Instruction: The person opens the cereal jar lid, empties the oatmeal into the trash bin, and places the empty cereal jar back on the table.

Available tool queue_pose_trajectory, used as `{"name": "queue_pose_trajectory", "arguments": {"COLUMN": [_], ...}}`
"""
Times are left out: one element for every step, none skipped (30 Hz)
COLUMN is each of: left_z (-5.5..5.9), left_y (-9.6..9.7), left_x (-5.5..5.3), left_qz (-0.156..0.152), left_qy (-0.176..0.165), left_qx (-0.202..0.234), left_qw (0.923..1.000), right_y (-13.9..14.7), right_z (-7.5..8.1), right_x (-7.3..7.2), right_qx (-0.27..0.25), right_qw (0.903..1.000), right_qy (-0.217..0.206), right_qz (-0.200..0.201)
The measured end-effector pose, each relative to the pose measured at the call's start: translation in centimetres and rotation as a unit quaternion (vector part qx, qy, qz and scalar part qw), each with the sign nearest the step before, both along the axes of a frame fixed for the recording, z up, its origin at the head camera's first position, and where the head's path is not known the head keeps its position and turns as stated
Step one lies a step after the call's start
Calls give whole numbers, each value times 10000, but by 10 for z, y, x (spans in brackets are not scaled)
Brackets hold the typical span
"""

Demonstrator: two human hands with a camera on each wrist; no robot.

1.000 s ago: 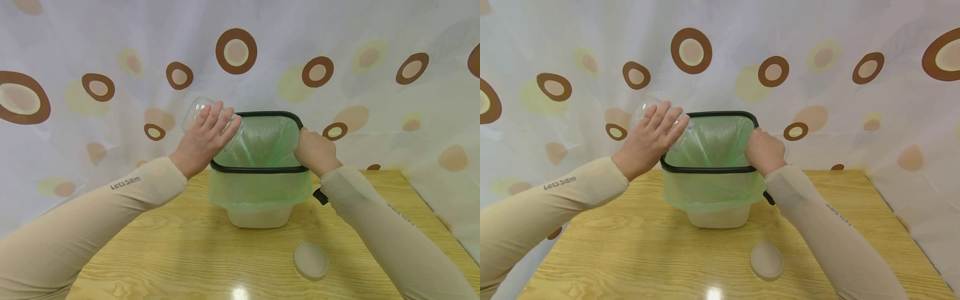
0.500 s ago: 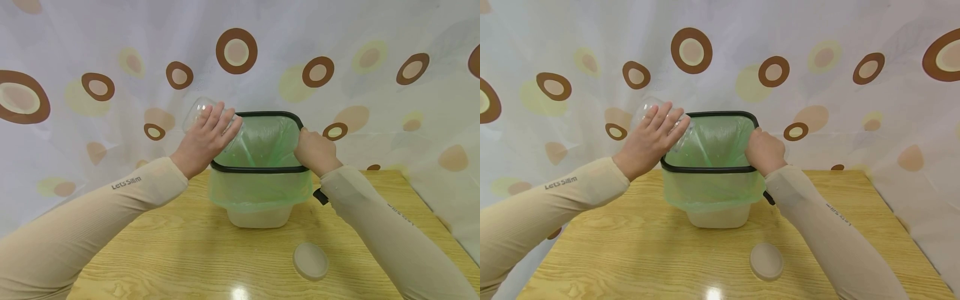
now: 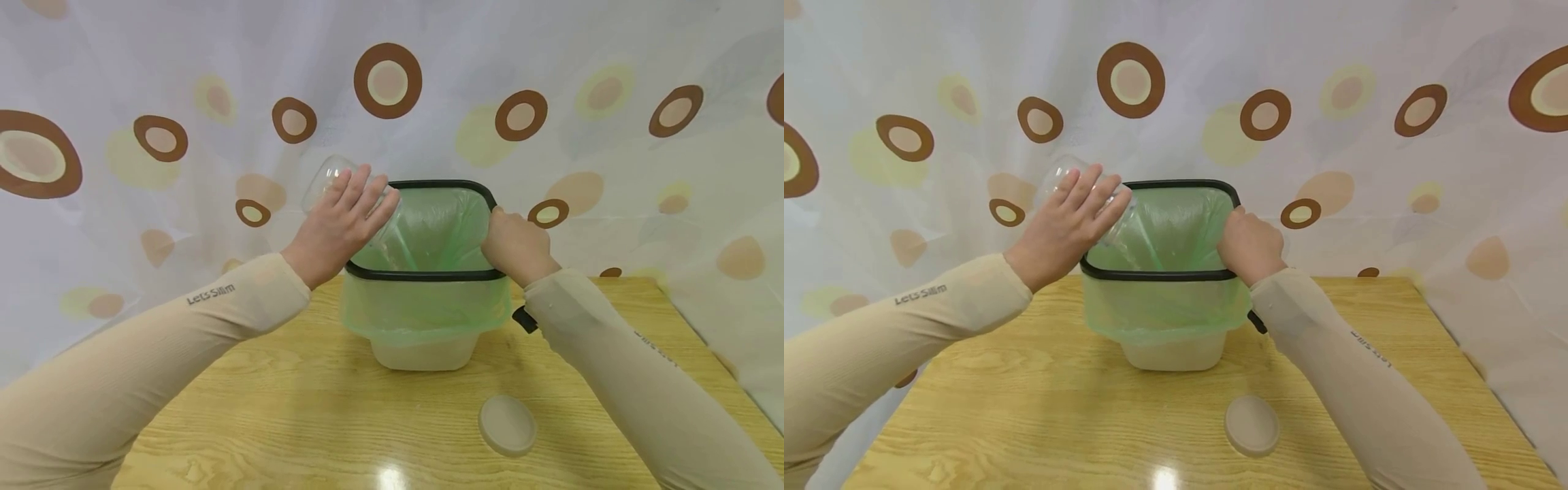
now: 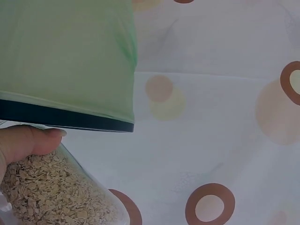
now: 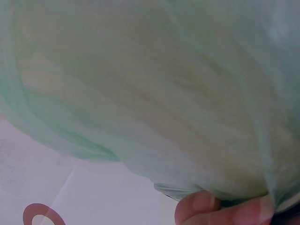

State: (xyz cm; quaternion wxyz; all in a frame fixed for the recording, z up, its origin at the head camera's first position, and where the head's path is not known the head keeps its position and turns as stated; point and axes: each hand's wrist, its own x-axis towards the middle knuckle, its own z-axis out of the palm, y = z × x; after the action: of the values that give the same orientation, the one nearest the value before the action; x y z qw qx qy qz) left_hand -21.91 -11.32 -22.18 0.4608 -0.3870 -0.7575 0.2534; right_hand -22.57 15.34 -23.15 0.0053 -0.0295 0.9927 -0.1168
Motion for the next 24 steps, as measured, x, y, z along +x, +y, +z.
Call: {"name": "queue_pose_trajectory", "arguments": {"left_z": [0,0,1,1,1,1,1,1,1,1,1,1,1,1,1,1,1,1,1,1,1,1,1,1], "left_y": [1,1,2,2,3,3,3,3,3,2,2,2,2,2,1,1,1,1,1,1,1,2,2,2], "left_x": [-1,-1,-2,-3,-3,-3,-4,-4,-4,-4,-3,-3,-3,-3,-2,-2,-2,-1,-1,-1,0,0,0,0], "left_qz": [-5,-18,-23,-33,-42,-47,-45,-44,-35,-34,-30,-27,-27,-31,-30,-30,-20,-9,5,21,39,52,60,61], "left_qy": [-12,-13,-7,-9,4,0,7,11,10,0,-2,-10,-4,-11,-11,-15,-16,-24,-25,-20,-11,-3,4,10], "left_qx": [-15,-27,-48,-61,-69,-72,-75,-72,-70,-60,-57,-53,-54,-53,-57,-63,-79,-101,-133,-167,-202,-232,-256,-270], "left_qw": [10000,10000,10000,10000,10000,10000,10000,10000,10000,10000,10000,10000,10000,10000,10000,10000,10000,9999,9999,9999,9998,9997,9997,9996], "right_y": [0,1,1,1,2,2,2,2,1,1,1,0,0,0,-1,-1,-1,-1,-1,0,0,0,0,0], "right_z": [0,0,0,0,0,0,0,0,0,0,1,1,1,0,0,0,0,0,-1,-1,0,-1,-1,-1], "right_x": [0,0,0,0,0,0,0,0,-1,-1,-1,-1,-1,-1,-1,-1,-1,-1,-1,-1,-1,-1,-1,-1], "right_qx": [-7,-14,-22,-26,-26,-29,-29,-25,-22,-17,-14,-10,-11,-10,-18,-25,-30,-35,-38,-34,-29,-18,-8,2], "right_qw": [10000,10000,10000,10000,10000,10000,10000,10000,10000,10000,10000,10000,10000,10000,10000,10000,10000,10000,10000,10000,10000,10000,10000,10000], "right_qy": [0,0,-7,-22,-18,-18,-13,1,12,18,29,32,38,45,36,22,21,14,7,7,-2,13,27,36], "right_qz": [-9,-23,-37,-47,-54,-62,-64,-56,-45,-32,-18,-6,2,10,11,14,14,10,6,6,1,-3,-13,-17]}}
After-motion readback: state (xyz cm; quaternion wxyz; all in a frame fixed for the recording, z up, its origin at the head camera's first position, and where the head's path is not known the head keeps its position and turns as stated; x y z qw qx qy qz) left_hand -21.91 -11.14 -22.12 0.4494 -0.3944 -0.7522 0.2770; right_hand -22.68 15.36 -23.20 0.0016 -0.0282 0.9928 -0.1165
